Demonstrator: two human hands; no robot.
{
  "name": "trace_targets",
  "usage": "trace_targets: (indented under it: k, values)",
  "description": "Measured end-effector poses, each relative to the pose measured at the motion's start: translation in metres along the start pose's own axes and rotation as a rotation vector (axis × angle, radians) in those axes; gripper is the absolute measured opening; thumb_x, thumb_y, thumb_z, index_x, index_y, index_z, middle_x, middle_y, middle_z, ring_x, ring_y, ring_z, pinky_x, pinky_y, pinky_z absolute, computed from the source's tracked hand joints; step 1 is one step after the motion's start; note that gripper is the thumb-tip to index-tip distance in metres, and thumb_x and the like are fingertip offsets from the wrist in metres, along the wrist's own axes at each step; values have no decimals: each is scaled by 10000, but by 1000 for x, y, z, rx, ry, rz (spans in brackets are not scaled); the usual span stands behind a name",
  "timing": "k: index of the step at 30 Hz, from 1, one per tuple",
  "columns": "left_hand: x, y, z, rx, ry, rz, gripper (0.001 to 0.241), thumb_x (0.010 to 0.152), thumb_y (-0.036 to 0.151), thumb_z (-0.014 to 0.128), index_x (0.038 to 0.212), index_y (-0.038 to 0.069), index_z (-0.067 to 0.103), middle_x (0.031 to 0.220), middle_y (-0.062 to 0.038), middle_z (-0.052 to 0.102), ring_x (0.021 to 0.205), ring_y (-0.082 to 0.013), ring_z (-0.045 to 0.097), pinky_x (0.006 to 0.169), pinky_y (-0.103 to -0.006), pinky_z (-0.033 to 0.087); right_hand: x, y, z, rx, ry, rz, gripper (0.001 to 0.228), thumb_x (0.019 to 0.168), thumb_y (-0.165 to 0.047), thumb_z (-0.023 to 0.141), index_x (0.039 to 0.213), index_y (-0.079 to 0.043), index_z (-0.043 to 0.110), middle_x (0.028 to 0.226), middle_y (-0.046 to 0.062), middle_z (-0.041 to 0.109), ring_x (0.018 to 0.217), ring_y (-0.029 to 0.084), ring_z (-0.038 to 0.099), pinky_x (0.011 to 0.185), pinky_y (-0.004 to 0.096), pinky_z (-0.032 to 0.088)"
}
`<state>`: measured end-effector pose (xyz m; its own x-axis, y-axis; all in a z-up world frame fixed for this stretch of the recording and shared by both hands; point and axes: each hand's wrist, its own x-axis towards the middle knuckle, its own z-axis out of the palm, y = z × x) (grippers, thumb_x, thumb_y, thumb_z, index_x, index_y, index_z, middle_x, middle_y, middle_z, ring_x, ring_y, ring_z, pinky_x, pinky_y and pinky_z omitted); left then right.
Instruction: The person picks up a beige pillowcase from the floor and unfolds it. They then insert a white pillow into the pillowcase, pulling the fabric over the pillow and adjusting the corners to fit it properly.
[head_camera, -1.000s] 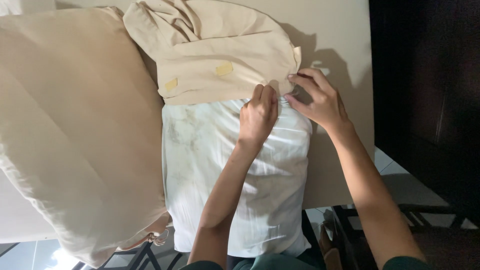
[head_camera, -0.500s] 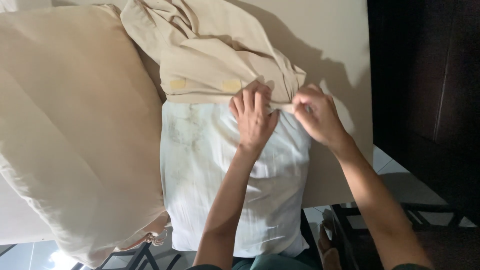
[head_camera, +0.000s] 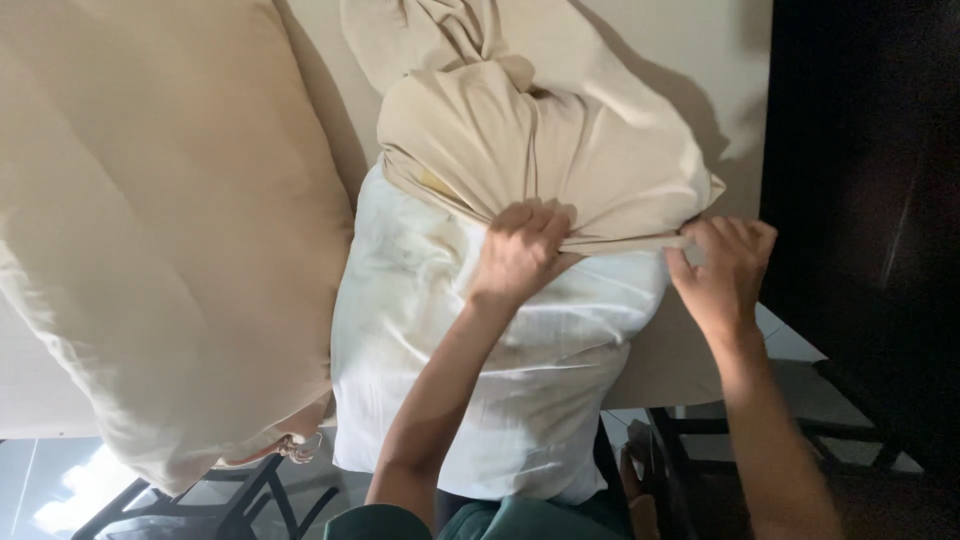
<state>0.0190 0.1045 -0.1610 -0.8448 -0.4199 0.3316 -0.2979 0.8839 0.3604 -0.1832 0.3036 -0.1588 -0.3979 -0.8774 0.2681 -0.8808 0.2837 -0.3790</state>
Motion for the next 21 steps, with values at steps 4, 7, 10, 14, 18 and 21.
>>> trace_targets:
  k: [4,7,10,14,18,21]
  values:
    - [-24,18,-24,59,21,-15,261,955,403,640,928,148,692,809,-78,645,778,-295,650,747,-382,542,-44,4,21,120,-162,-25,106,799,-108,737,816,-102,632,773,48,587,853,302,654,821,444,492]
    - [-28,-50,-44,259,52,-85,180,905,309,685,974,143,672,943,-96,629,922,-335,621,847,-416,505,-64,-32,-9,431,-274,138,173,807,-118,735,712,-99,591,662,54,545,751,351,614,746,456,481]
    - [6,-73,-79,-18,140,-356,213,900,174,678,1078,67,633,1099,-170,619,1065,-432,602,950,-488,491,-84,-50,-33,511,-253,271,206,797,-121,780,686,-142,608,619,-6,535,697,296,593,743,397,467]
    - [13,-67,-79,-398,55,-708,467,843,-81,656,1291,17,566,1320,-145,626,1199,-329,649,1010,-392,532,-45,-50,-41,13,-261,262,243,872,-85,786,1011,-17,599,1002,93,636,930,277,588,1009,411,350]
    - [-38,-58,-60,-258,-37,-520,841,493,-217,803,1275,48,642,1186,-135,629,1167,-413,652,1021,-443,556,30,-93,-13,216,-52,95,581,816,-83,831,1307,95,576,1201,271,592,1123,465,598,996,545,420]
    - [-49,-33,-80,-192,-66,-494,868,459,-193,835,1275,37,649,1168,-90,611,1181,-350,662,1053,-375,553,49,-111,31,54,-1,-120,604,859,-376,853,1351,-92,646,1257,83,626,1205,269,592,1005,417,359]
